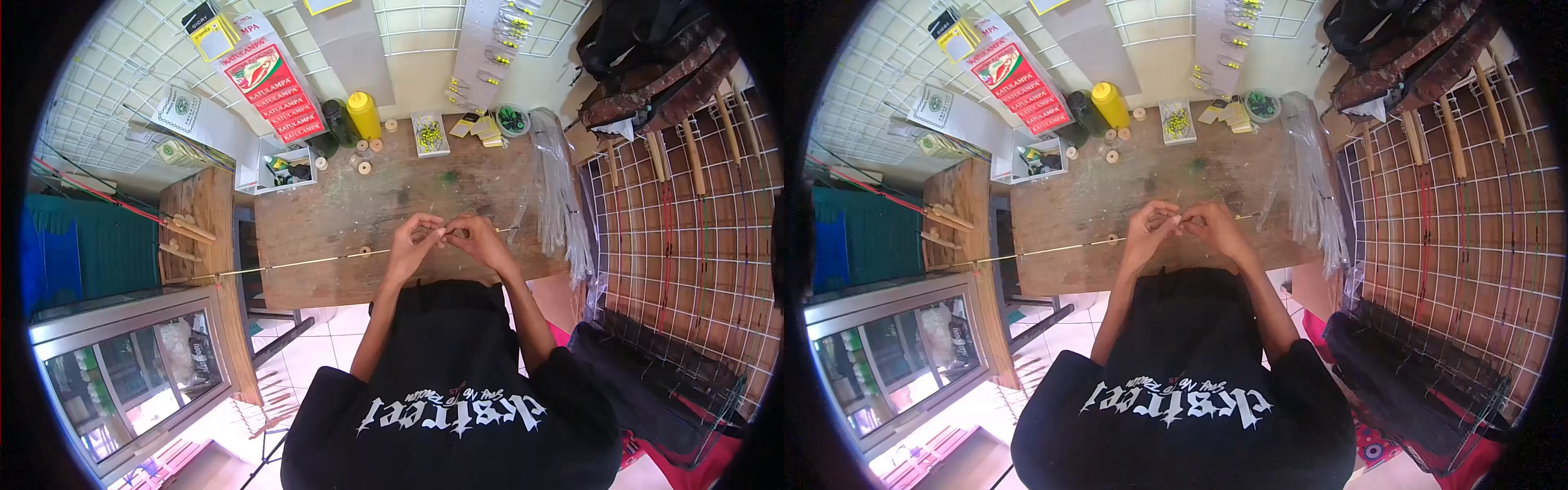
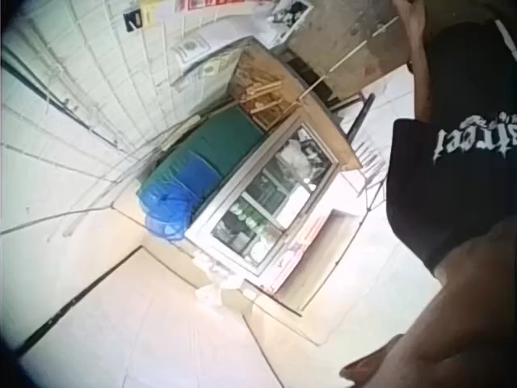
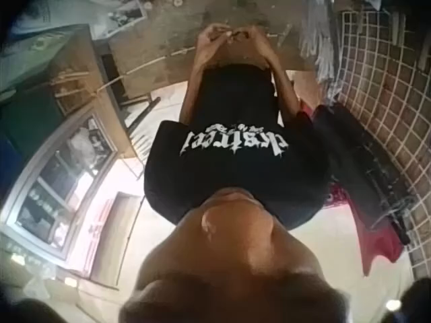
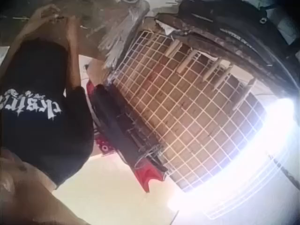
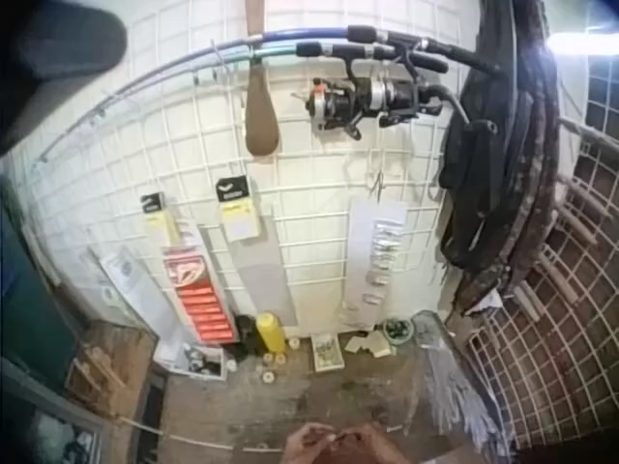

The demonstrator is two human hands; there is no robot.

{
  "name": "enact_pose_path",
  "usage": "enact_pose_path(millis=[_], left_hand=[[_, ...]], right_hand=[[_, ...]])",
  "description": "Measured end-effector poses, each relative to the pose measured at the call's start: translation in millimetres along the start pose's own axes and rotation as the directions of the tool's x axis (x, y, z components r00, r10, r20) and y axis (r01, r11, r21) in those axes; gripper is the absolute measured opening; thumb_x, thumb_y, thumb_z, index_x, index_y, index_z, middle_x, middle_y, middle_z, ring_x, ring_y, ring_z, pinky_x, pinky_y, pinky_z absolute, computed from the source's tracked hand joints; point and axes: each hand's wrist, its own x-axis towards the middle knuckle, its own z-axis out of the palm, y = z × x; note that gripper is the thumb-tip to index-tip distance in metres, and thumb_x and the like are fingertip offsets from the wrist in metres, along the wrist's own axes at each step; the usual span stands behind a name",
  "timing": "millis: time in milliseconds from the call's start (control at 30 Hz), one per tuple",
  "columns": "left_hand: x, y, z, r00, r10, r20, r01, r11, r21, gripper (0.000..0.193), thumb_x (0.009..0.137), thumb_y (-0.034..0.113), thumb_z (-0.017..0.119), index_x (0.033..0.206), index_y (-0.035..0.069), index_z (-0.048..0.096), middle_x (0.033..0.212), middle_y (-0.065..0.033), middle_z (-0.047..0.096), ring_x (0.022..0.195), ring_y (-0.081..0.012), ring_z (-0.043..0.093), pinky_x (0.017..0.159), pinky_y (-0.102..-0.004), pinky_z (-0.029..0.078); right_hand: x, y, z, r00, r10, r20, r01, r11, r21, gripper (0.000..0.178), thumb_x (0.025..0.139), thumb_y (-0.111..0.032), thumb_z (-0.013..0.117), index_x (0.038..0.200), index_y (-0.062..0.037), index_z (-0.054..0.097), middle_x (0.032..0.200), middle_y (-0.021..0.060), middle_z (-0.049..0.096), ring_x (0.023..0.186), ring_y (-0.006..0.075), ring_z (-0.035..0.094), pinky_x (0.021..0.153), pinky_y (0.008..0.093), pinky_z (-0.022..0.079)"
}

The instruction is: Winding thread to repair or secure a guide on a fishing rod section.

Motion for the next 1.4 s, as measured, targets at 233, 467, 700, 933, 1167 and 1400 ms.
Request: enact_pose_path(millis=[233, 467, 700, 933, 1167, 1400], left_hand=[[1, 4, -7, 1.000, 0.005, 0.026, -0.006, 0.999, 0.042, 0.021, 0.089, 0.007, 0.065, 0.107, 0.000, 0.059, 0.089, -0.0059, 0.063, 0.076, -0.0132, 0.065, 0.068, -0.0245, 0.051], [3, -5, -13, 0.997, -0.063, -0.040, 0.063, 0.998, -0.002, 0.023, 0.089, 0.011, 0.066, 0.108, 0.002, 0.059, 0.089, -0.0052, 0.063, 0.078, -0.0130, 0.066, 0.070, -0.0256, 0.049], [-3, -8, -3, 0.968, 0.196, -0.159, -0.148, 0.951, 0.273, 0.017, 0.087, 0.010, 0.067, 0.100, 0.001, 0.064, 0.092, -0.0066, 0.068, 0.081, -0.0142, 0.065, 0.075, -0.0295, 0.050], [-15, 5, -1, 0.957, 0.242, -0.158, -0.116, 0.821, 0.559, 0.016, 0.080, 0.009, 0.071, 0.094, 0.003, 0.066, 0.089, -0.0095, 0.069, 0.080, -0.0203, 0.063, 0.076, -0.0336, 0.048], [-13, 2, -2, 0.934, 0.354, -0.057, -0.217, 0.684, 0.696, 0.018, 0.076, 0.012, 0.074, 0.091, 0.005, 0.067, 0.087, -0.0078, 0.068, 0.079, -0.0257, 0.061, 0.081, -0.0383, 0.044], [2, 8, -12, 0.987, 0.156, 0.033, -0.153, 0.865, 0.477, 0.019, 0.079, 0.012, 0.073, 0.096, 0.004, 0.069, 0.089, -0.0065, 0.070, 0.076, -0.0159, 0.059, 0.074, -0.0304, 0.046]], right_hand=[[10, -12, -10, 0.987, 0.026, 0.156, -0.033, 0.999, 0.042, 0.014, 0.082, -0.013, 0.069, 0.092, -0.0036, 0.068, 0.083, 0.0093, 0.067, 0.063, 0.0180, 0.051, 0.058, 0.0318, 0.042], [8, -9, -10, 0.981, -0.151, 0.123, 0.151, 0.988, 0.004, 0.012, 0.082, -0.012, 0.068, 0.089, -0.0026, 0.065, 0.085, 0.0102, 0.066, 0.080, 0.0270, 0.061, 0.072, 0.0365, 0.047], [6, -8, -7, 0.982, -0.173, 0.074, 0.178, 0.982, -0.066, 0.013, 0.080, -0.010, 0.068, 0.090, -0.0027, 0.064, 0.089, 0.0108, 0.065, 0.090, 0.0297, 0.060, 0.080, 0.0385, 0.047], [6, -6, -8, 0.980, -0.190, 0.066, 0.197, 0.974, -0.113, 0.014, 0.081, -0.009, 0.067, 0.093, -0.0026, 0.063, 0.089, 0.0116, 0.064, 0.090, 0.0302, 0.059, 0.080, 0.0389, 0.047], [7, -8, -7, 0.983, -0.175, 0.048, 0.179, 0.978, -0.102, 0.012, 0.084, -0.010, 0.065, 0.093, -0.0024, 0.063, 0.091, 0.0121, 0.064, 0.090, 0.0297, 0.059, 0.079, 0.0380, 0.046], [7, -2, -9, 0.978, -0.202, 0.050, 0.206, 0.975, -0.088, 0.010, 0.086, -0.009, 0.064, 0.093, -0.0026, 0.062, 0.092, 0.0117, 0.064, 0.090, 0.0299, 0.059, 0.079, 0.0381, 0.046]])
